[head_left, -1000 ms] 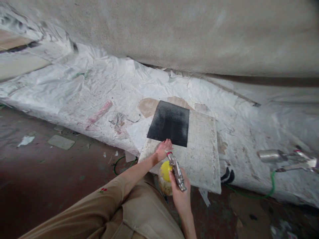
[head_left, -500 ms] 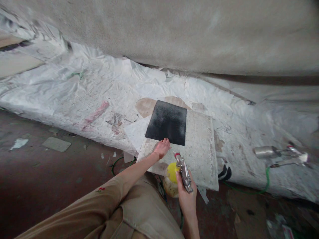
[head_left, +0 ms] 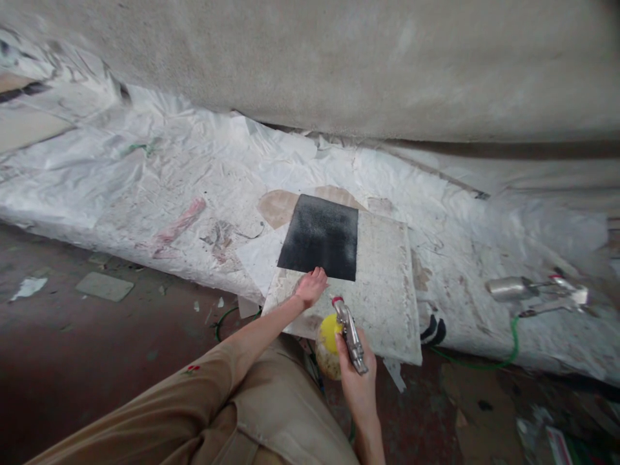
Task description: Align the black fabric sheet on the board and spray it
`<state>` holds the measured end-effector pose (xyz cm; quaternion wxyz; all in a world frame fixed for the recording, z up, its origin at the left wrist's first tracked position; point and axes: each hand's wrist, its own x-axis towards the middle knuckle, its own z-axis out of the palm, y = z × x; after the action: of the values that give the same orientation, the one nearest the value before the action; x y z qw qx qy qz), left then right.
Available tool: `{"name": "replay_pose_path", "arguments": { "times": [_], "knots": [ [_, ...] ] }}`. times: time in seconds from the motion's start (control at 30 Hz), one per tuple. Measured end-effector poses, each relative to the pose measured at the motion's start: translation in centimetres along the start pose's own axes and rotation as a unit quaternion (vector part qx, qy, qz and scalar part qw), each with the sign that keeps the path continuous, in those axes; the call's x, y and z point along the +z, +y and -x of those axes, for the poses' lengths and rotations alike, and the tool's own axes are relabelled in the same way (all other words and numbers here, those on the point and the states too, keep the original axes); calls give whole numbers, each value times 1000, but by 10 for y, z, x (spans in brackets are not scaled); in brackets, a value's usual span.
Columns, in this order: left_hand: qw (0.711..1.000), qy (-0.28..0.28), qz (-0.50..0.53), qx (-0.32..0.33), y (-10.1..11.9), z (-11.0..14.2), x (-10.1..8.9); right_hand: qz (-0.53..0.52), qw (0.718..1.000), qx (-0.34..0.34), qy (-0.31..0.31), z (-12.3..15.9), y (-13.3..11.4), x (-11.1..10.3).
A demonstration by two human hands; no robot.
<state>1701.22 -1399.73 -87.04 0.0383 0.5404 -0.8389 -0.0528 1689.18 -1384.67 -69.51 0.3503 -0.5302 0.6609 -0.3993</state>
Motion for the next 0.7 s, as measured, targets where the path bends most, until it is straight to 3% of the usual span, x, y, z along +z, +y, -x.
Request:
{"name": "replay_pose_path", "arguments": {
  "times": [0.27,0.7],
  "knots": [
    [1000,0,1,2,-1,1,1,-7,999,-9,-43,-5,-1,13],
    [1000,0,-3,-2,0,0,-4,-12,997,51,56,-6,28,-12]
  ]
}}
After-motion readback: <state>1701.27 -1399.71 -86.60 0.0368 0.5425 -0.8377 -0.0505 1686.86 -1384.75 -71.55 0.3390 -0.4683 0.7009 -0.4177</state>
